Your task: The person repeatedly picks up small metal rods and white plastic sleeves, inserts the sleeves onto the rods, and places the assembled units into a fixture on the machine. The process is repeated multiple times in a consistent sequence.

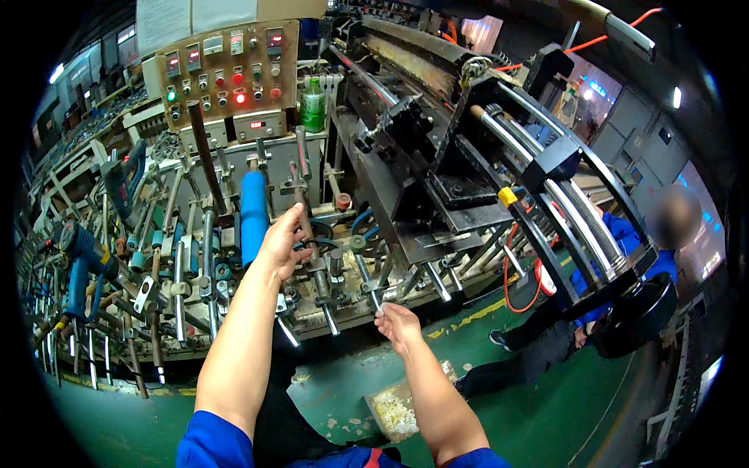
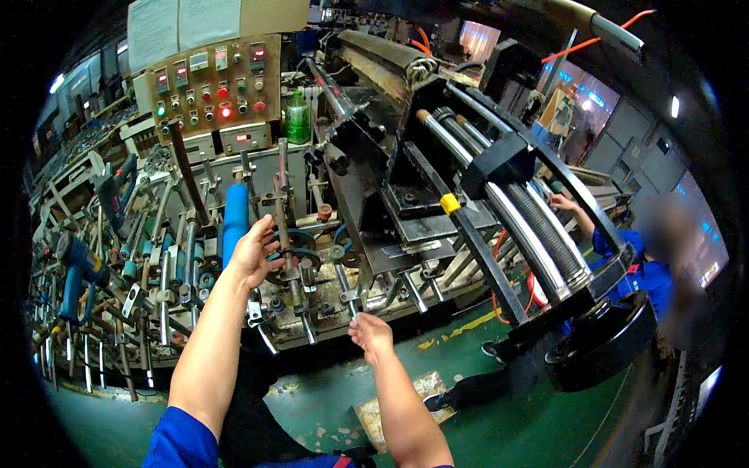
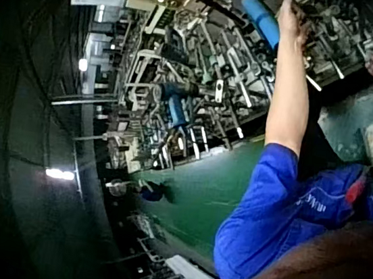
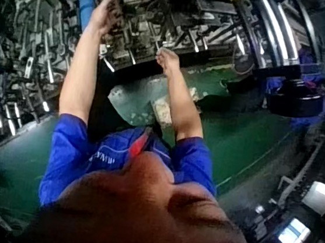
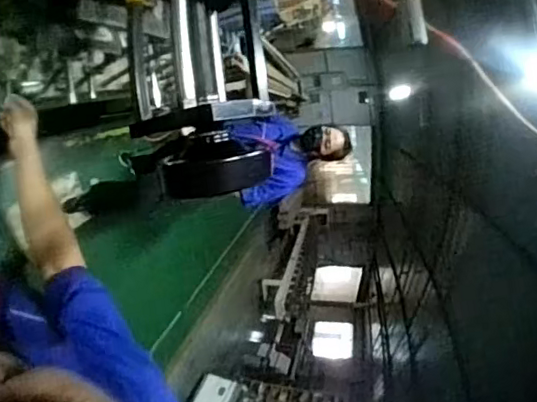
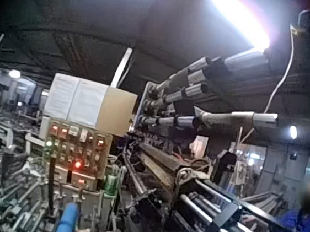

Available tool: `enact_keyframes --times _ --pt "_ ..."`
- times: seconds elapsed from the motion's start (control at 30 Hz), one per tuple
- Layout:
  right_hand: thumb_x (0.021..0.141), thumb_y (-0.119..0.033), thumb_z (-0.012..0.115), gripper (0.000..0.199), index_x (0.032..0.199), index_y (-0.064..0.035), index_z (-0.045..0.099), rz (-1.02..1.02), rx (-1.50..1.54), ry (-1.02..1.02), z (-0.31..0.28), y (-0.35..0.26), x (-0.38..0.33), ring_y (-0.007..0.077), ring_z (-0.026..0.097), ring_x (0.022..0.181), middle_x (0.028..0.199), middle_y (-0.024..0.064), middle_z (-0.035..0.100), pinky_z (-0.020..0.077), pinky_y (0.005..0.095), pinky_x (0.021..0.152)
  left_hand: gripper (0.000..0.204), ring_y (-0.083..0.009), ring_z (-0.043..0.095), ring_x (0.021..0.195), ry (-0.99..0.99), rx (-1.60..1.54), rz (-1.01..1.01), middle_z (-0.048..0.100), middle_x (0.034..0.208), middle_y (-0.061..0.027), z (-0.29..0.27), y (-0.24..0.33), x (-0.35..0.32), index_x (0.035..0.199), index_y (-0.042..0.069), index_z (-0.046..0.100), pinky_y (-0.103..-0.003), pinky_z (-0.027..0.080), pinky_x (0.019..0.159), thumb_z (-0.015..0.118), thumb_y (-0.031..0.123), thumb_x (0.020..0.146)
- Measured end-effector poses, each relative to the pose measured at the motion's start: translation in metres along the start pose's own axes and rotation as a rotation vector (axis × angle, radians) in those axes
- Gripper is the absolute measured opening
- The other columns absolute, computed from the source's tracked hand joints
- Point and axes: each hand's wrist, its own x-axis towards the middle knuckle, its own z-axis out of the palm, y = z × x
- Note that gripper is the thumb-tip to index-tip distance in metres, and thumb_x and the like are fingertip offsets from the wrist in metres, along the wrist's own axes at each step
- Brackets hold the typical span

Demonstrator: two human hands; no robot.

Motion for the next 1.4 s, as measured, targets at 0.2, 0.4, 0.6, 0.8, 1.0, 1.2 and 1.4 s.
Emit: enact_keyframes --times 0.2,0.4,0.6,0.8,1.0,1.2,1.4 --pt "0.096 -0.014 0.061 0.019 0.112 -0.0036 0.058 -0.027 0.159 -0.08 0.001 0.013 0.042 0.0224 0.067 0.074 0.091 0.0085 0.065 0.0565 0.0335 0.061 0.071 -0.0273 0.044 0.142 -0.235 0.592 0.272 0.049 0.153 -0.0151 0.068 0.013 -0.04 0.155 0.009 0.043 -0.04 0.035 0.115 0.065 0.046 0.098" --pt "0.095 -0.017 0.054 0.012 0.087 -0.0105 0.062 -0.025 0.097 0.132 0.085 0.007 0.041 0.0204 0.059 0.069 0.081 0.0063 0.064 0.0466 0.0383 0.058 0.079 -0.027 0.052 0.131 -0.225 0.624 0.232 0.05 0.149 -0.0168 0.034 -0.002 -0.031 0.156 0.002 0.037 -0.04 0.041 0.11 0.071 0.036 0.094" --pt "0.1 -0.027 0.055 0.022 0.09 -0.0085 0.061 -0.492 -0.776 -0.285 0.069 0.062 -0.041 0.0202 0.057 0.067 0.075 0.0045 0.056 0.0474 0.0411 0.062 0.072 -0.0222 0.059 0.121 -0.775 0.634 0.327 0.058 0.138 -0.016 0.044 0.021 -0.096 0.151 0.0 0.044 -0.038 0.049 0.102 0.078 0.021 0.091" --pt "0.096 -0.028 0.067 0.024 0.103 -0.005 0.071 -0.415 -0.911 -0.28 0.029 0.084 -0.101 0.0208 0.069 0.082 0.088 0.0101 0.073 0.055 0.0376 0.073 0.068 -0.0294 0.067 0.119 -0.78 1.094 0.345 0.069 0.127 -0.0187 0.083 0.005 -0.103 0.14 -0.001 0.056 -0.038 0.053 0.1 0.083 0.03 0.085" --pt "0.093 -0.015 0.073 0.019 0.109 -0.0043 0.071 -0.472 -0.613 -0.205 0.043 0.032 -0.11 0.009 0.064 0.085 0.096 0.0013 0.072 0.0532 0.0271 0.08 0.059 -0.0321 0.07 0.111 -0.86 1.276 0.33 0.072 0.121 -0.019 0.075 0.002 -0.106 0.133 0.004 0.064 -0.04 0.055 0.097 0.076 0.041 0.089" --pt "0.085 0.0 0.075 0.019 0.103 -0.0028 0.069 -0.641 -0.547 -0.076 0.055 -0.032 -0.154 0.0078 0.063 0.082 0.092 0.0003 0.07 0.0531 0.026 0.076 0.051 -0.0374 0.071 0.085 -0.851 1.423 0.333 0.074 0.089 -0.0192 0.086 -0.006 -0.11 0.099 0.005 0.073 -0.047 0.056 0.076 0.065 0.054 0.092" --pt "0.081 0.004 0.074 0.018 0.095 -0.0023 0.066 -0.742 -0.528 -0.079 0.064 -0.055 -0.161 0.0064 0.06 0.082 0.093 0.0001 0.067 0.0505 0.024 0.074 0.054 -0.0405 0.069 0.081 -0.789 1.377 0.45 0.072 0.085 -0.0202 0.082 -0.025 -0.108 0.094 0.005 0.072 -0.049 0.054 0.072 0.06 0.057 0.096"
